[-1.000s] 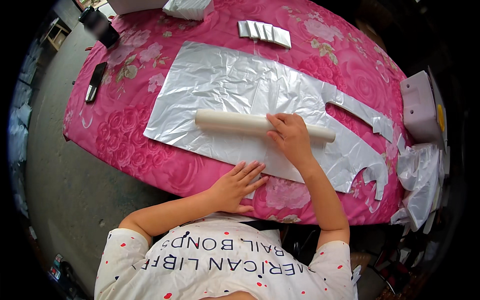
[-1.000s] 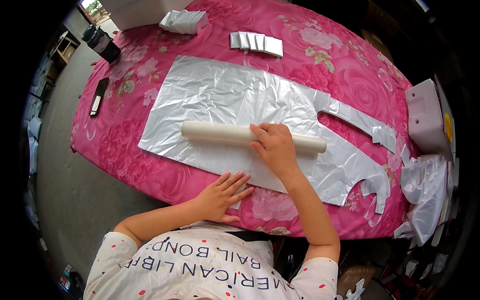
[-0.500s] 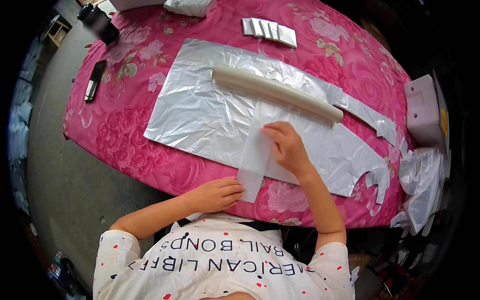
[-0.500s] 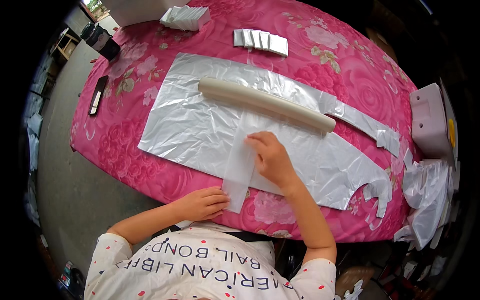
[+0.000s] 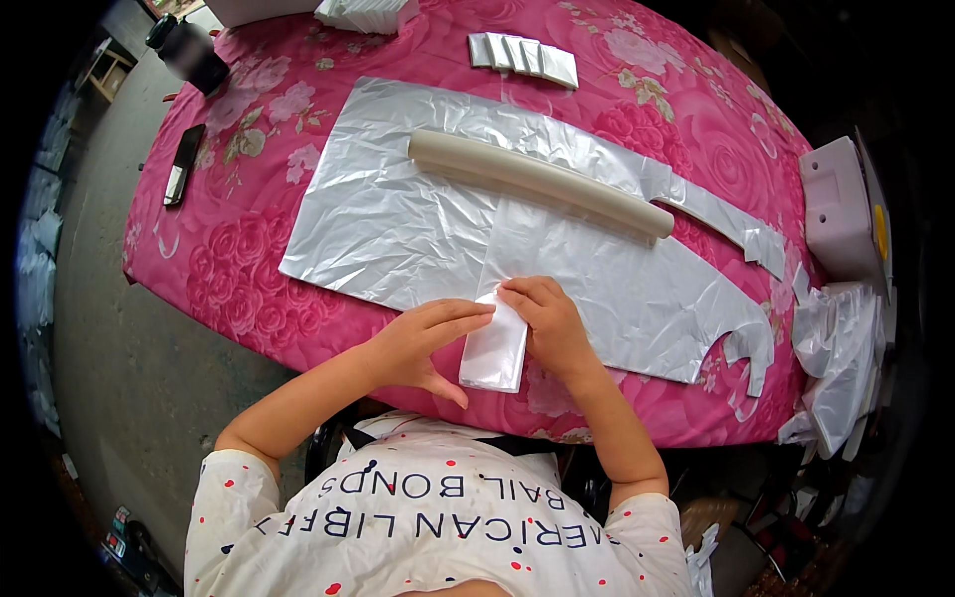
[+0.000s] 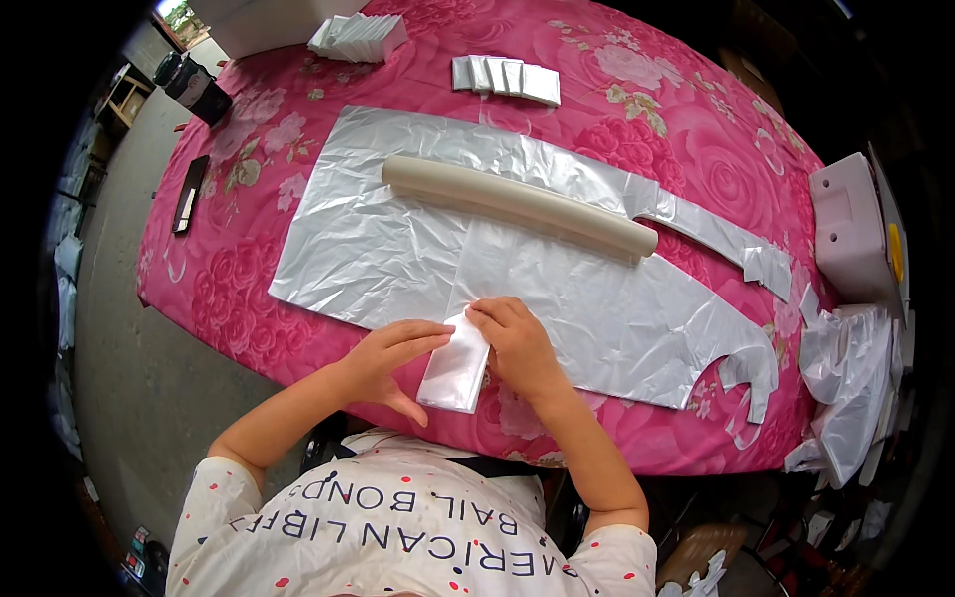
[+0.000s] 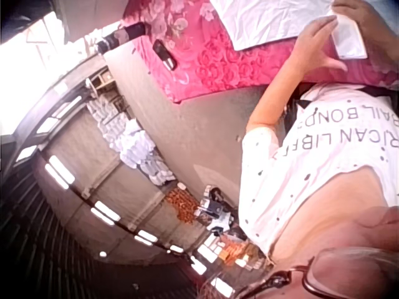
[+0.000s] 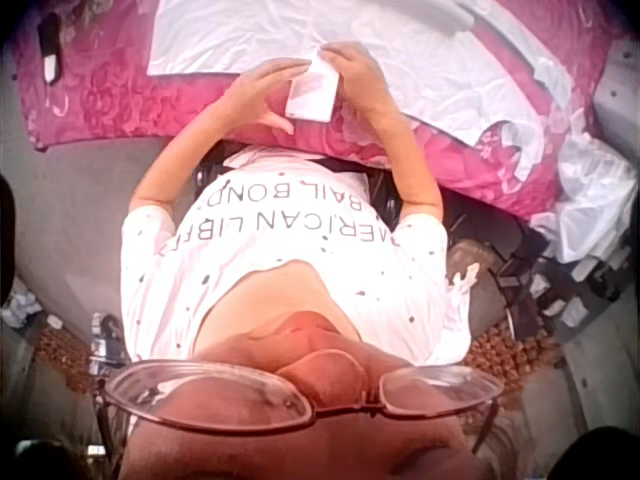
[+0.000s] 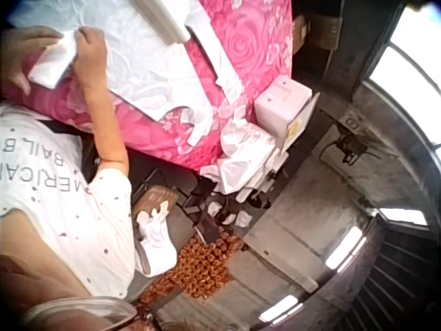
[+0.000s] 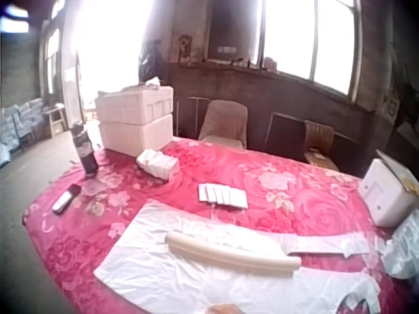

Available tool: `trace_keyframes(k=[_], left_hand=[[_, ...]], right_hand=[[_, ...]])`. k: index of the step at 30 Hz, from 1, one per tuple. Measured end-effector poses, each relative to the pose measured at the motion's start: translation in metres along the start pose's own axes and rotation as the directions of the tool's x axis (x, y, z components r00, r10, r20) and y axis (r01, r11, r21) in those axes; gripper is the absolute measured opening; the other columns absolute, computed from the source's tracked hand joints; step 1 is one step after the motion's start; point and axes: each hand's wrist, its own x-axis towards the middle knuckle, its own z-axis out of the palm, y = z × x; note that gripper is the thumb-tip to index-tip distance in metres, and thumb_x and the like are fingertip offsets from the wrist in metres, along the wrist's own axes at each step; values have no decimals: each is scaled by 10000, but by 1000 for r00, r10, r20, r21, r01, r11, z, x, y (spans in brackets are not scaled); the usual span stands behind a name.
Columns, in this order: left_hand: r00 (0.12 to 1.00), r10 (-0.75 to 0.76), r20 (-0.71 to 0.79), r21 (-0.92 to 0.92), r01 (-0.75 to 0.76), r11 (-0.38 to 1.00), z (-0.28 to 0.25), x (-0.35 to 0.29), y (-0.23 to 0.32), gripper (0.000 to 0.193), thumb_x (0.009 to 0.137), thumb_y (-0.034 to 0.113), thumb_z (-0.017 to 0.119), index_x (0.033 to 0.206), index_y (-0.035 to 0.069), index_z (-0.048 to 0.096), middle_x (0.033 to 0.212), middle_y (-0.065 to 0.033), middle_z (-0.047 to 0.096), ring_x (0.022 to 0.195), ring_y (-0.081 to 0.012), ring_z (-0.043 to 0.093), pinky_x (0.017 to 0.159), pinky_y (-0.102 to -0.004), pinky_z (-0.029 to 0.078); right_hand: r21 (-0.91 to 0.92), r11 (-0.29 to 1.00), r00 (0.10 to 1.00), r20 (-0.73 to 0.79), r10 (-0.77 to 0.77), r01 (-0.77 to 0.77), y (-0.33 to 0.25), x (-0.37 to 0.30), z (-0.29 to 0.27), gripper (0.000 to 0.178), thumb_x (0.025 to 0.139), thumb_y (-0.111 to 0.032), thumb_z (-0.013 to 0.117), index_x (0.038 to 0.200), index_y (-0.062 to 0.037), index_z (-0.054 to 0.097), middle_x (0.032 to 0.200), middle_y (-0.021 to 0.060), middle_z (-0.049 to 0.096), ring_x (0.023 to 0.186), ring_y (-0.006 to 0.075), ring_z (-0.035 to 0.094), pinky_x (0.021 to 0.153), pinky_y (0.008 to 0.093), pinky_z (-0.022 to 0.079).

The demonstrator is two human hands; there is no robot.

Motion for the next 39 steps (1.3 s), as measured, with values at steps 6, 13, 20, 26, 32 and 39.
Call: trace_keyframes(k=[6, 13, 20, 26, 32, 39], left_hand=[[989, 43, 140, 389, -95, 916, 24, 5, -30, 610, 671, 221, 698, 1205, 9, 492, 1234, -139, 505, 1162, -284, 469, 990, -390, 377], [983, -169, -71, 244, 182, 953, 26, 20, -25, 409, 771, 99, 568, 1165, -1, 519, 985, -146, 612, 911, -303, 574, 820, -385, 451], [814, -483, -322, -145, 462, 875, 25, 38, -20, 510, 860, 213, 543, 1285, -26, 393, 1207, -203, 485, 1023, -306, 529, 877, -397, 428], [948, -316, 37, 560, 243, 792, 54, 26, -23, 769, 822, 399, 530, 1377, -43, 233, 1449, -197, 212, 1367, -299, 166, 1102, -423, 130], [936, -348, 58, 602, 245, 760, 54, 27, -22, 831, 809, 483, 504, 1386, -38, 211, 1468, -193, 166, 1382, -291, 111, 1109, -433, 38], [937, -339, 89, 596, 223, 772, 51, 28, -25, 820, 810, 465, 511, 1387, -33, 209, 1471, -186, 161, 1382, -289, 109, 1107, -433, 59]], right_hand=[[-26, 999, 999, -51, 19, -20, 1, -5, 4, 305, 669, 30, 590, 965, -30, 632, 986, 93, 614, 925, 274, 565, 772, 349, 480], [62, 989, 975, -170, 144, -136, 6, -10, -2, 216, 699, 13, 597, 894, -55, 662, 831, 83, 653, 747, 241, 611, 639, 320, 486], [235, 611, 646, 116, 755, -756, 7, 30, -12, 187, 806, -145, 572, 795, 23, 654, 599, 98, 619, 526, 186, 606, 513, 283, 448], [280, 491, 557, 263, 788, -825, 16, 39, -18, 240, 823, -201, 584, 764, 24, 644, 613, 76, 619, 505, 138, 597, 497, 264, 456], [270, 658, 694, 55, 718, -703, 7, 24, -9, 171, 775, -152, 646, 742, 12, 611, 610, 78, 618, 507, 129, 584, 500, 254, 448], [330, 604, 655, 62, 753, -726, 8, 26, -8, 159, 740, -135, 691, 779, -8, 603, 571, 71, 593, 511, 146, 575, 516, 267, 449]])
